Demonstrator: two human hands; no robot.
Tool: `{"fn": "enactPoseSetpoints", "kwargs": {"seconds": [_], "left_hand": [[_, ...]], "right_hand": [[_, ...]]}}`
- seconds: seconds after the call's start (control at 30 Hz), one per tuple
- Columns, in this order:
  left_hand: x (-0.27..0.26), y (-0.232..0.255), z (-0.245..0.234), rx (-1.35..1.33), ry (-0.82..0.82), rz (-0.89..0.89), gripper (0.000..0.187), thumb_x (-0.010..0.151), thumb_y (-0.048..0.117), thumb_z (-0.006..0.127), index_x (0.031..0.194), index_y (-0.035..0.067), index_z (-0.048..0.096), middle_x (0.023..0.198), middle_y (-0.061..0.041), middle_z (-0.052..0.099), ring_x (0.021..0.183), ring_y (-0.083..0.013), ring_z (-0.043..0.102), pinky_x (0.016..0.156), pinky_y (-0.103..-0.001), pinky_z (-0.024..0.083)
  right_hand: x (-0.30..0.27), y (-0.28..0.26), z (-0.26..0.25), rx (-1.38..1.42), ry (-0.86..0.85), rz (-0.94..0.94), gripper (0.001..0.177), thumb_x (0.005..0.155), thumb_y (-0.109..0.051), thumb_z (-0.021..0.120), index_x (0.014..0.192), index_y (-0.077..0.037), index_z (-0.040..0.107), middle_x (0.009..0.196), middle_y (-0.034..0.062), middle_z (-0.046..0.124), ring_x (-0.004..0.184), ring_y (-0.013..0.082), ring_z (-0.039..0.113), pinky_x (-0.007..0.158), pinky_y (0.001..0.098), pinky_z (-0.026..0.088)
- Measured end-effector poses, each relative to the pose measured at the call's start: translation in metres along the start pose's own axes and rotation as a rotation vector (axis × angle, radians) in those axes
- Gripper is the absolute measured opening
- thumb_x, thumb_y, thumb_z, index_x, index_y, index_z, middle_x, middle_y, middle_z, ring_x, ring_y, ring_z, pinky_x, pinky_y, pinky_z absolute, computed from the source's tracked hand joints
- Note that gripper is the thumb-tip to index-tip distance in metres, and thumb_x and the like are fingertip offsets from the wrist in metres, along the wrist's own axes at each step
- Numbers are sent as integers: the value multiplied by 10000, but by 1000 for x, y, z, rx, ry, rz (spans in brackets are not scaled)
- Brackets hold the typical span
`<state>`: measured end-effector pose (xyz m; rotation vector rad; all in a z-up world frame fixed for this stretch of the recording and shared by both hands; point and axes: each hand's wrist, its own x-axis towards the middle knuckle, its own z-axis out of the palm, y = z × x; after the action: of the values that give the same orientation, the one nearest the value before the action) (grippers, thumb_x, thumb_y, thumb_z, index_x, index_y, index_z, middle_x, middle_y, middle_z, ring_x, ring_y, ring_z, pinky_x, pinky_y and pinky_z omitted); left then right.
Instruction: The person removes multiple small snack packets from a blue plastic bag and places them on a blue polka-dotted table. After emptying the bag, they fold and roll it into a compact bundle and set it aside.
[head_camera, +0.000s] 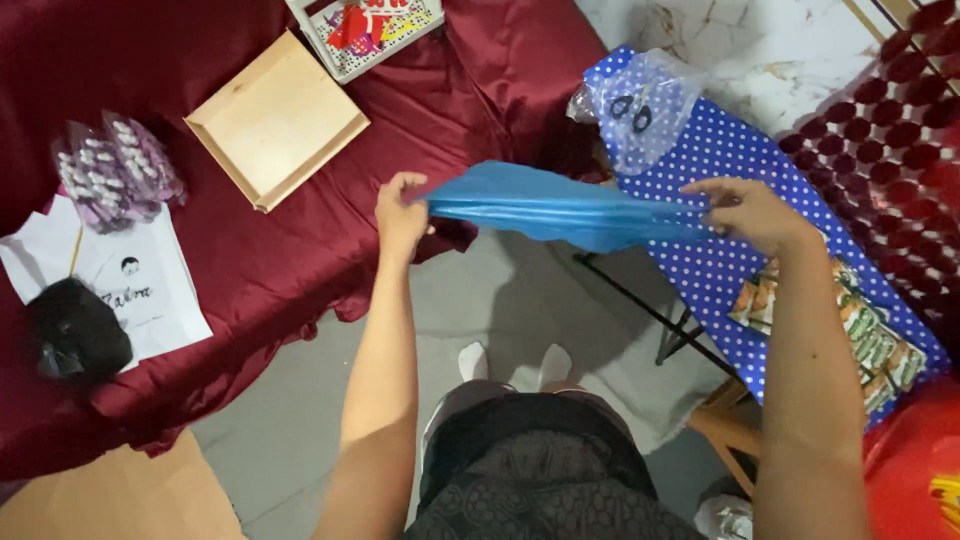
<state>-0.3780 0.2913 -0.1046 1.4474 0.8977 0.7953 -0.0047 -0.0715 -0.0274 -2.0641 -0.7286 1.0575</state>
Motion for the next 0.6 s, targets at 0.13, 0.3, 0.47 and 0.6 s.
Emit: {"fn": "enactPoseSetpoints", "kwargs": {"seconds": [0.13, 0.3, 0.47, 0.6], "left_hand": [[-5, 21, 21, 2, -82, -121, 245, 882, -59, 475, 884, 34, 701, 738, -103, 654, 524, -134, 578, 456, -270, 459], [-18, 38, 50, -157, -87, -171, 213, 948, 11, 477, 806, -13, 633, 747, -86, 645, 578, -152, 663, 527, -286, 583], [-23, 68, 69, -218, -166, -240, 199, 955, 29, 478, 833, -4, 631, 754, -74, 637, 625, -174, 700, 568, -303, 620], [-33, 87, 50, -254, -292, -143, 125, 971, 101, 572, 949, 4, 647, 796, -56, 655, 662, -133, 680, 633, -285, 624]], "right_hand": [[-4, 17, -33, 156, 80, 74, 388, 878, 18, 650, 1247, -82, 718, 977, 9, 667, 836, 127, 589, 684, 292, 474], [-22, -41, 7, -700, 856, -801, 260, 954, -115, 802, 1196, -44, 740, 1133, 131, 719, 1127, 327, 649, 1003, 448, 498], [-40, -142, 135, -955, 792, -1173, 788, 591, -563, 764, 1172, -36, 683, 1088, 104, 713, 1094, 314, 633, 960, 596, 301], [-16, -154, 139, -801, 510, -1006, 376, 878, -390, 801, 1067, -81, 700, 952, 56, 680, 972, 277, 657, 1041, 549, 424]]}}
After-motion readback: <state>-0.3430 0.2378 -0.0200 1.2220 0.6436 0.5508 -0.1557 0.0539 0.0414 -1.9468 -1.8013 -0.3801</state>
